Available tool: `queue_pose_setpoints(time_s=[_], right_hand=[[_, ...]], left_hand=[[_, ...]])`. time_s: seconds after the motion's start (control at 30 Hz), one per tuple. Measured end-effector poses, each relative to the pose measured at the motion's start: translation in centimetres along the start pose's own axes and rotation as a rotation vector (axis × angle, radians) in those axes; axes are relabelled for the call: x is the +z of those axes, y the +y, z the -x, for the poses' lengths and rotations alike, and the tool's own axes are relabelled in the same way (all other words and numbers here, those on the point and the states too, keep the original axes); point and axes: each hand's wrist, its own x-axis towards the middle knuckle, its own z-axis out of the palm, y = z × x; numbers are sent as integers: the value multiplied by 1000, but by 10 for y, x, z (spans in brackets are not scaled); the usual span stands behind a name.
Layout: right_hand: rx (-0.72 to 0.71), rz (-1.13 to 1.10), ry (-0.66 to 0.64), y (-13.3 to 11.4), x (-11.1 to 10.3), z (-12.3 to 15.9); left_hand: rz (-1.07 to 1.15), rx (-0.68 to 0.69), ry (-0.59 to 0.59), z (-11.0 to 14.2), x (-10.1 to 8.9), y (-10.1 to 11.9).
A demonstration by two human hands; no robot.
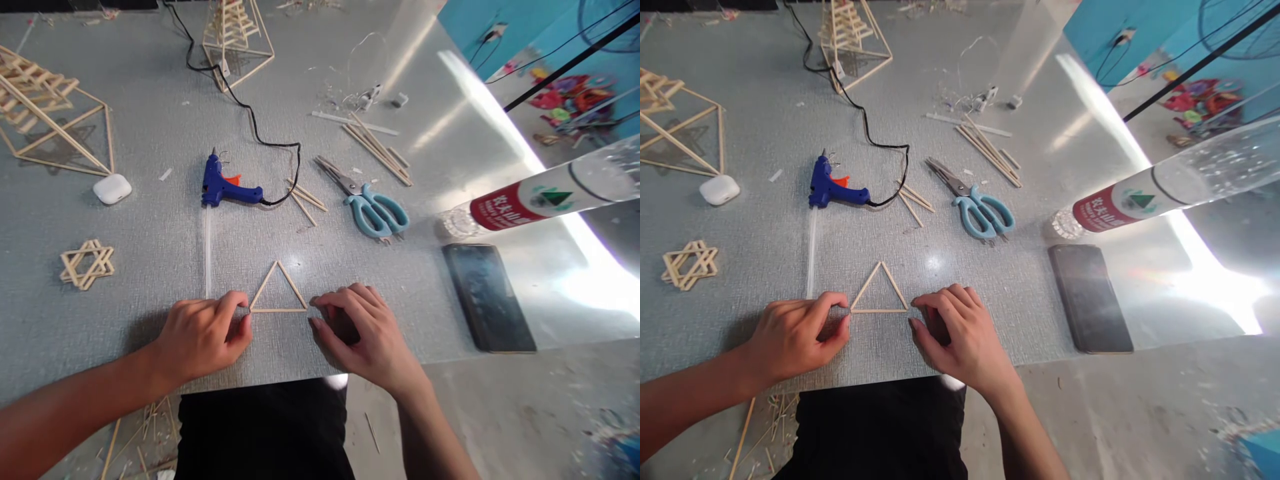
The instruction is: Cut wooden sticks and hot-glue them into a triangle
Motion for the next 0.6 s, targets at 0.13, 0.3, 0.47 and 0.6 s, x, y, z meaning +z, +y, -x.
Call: queue_pose_setpoints(time_s=[0.13, 0.3, 0.47, 0.6], right_hand=[[-4, 2, 1, 0, 0, 0], [-11, 5, 10, 0, 1, 0], [-10, 4, 10, 0, 1, 0], [-9, 2, 4, 0, 0, 0]], left_hand=[[0, -1, 7, 0, 0, 0], [4, 4, 8, -1, 1, 0], [-6, -9, 9, 1, 1, 1], [-8, -12, 11, 1, 0, 1]])
